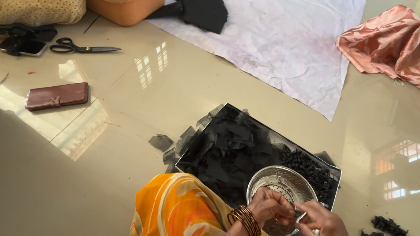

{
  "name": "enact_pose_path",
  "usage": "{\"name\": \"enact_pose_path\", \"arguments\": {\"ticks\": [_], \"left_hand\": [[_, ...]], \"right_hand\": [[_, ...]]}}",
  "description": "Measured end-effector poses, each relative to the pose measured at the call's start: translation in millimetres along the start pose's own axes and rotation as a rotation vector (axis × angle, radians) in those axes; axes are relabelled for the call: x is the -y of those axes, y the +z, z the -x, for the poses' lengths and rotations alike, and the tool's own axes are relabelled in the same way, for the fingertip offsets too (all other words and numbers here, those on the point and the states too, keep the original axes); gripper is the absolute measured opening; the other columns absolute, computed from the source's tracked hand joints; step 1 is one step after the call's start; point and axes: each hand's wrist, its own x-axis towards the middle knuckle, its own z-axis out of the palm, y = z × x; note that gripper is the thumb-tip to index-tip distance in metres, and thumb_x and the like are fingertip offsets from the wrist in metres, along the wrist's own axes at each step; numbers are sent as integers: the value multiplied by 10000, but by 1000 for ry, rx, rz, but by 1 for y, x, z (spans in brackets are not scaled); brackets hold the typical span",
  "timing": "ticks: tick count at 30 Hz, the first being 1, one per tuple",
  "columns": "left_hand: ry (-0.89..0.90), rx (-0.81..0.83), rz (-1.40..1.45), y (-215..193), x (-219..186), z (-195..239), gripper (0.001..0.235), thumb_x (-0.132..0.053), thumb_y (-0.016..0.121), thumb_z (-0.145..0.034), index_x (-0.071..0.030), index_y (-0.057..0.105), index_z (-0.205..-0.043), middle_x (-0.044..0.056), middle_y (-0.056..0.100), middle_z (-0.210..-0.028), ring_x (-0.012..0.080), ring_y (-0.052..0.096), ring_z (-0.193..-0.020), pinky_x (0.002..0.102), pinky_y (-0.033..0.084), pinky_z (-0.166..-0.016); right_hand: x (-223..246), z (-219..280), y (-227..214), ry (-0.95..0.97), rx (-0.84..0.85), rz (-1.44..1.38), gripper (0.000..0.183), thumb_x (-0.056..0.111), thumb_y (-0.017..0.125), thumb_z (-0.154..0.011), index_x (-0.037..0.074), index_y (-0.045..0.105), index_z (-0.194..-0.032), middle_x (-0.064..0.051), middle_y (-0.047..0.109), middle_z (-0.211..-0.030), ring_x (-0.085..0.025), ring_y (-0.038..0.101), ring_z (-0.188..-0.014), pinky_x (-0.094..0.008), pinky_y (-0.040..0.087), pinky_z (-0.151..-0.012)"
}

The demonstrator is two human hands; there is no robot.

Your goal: Rolling and assembling small pieces of black mesh material by hand.

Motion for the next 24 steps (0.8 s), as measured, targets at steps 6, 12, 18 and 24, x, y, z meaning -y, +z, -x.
{"name": "enact_pose_path", "arguments": {"ticks": [6, 12, 18, 24], "left_hand": [[-141, 112, 166, 2, -11, 11, 35, 122, 736, -887, 87, 734, -891, 224, 755, -903, 250, 760, -730, 332, 671, -681], [-151, 140, 249, 6, -30, 21, 121, 125, 710, -885, 98, 744, -997, 216, 765, -1004, 261, 782, -869, 338, 673, -815], [-92, 103, 210, 7, -35, 25, 93, 91, 756, -892, 90, 742, -984, 220, 753, -951, 269, 766, -822, 344, 667, -789], [-23, 40, 208, 16, -40, 28, 90, 72, 787, -902, 94, 739, -975, 217, 756, -956, 237, 765, -829, 342, 660, -799]], "right_hand": [[-91, -3, 9, -548, -2, 640, 343, 41, 671, -874, 101, 724, -1208, -84, 736, -967, -224, 744, -835, -297, 685, -602], [-33, -5, -8, -618, 6, 622, 408, 33, 711, -797, 47, 708, -1205, -133, 715, -932, -247, 741, -785, -345, 645, -538], [-37, -9, -8, -695, 5, 601, 385, 43, 719, -805, -2, 689, -1186, -152, 701, -933, -276, 732, -797, -354, 639, -540], [2, -3, -11, -609, -96, 552, 231, 27, 684, -836, 68, 717, -1061, -121, 724, -924, -238, 749, -799, -369, 649, -587]]}}
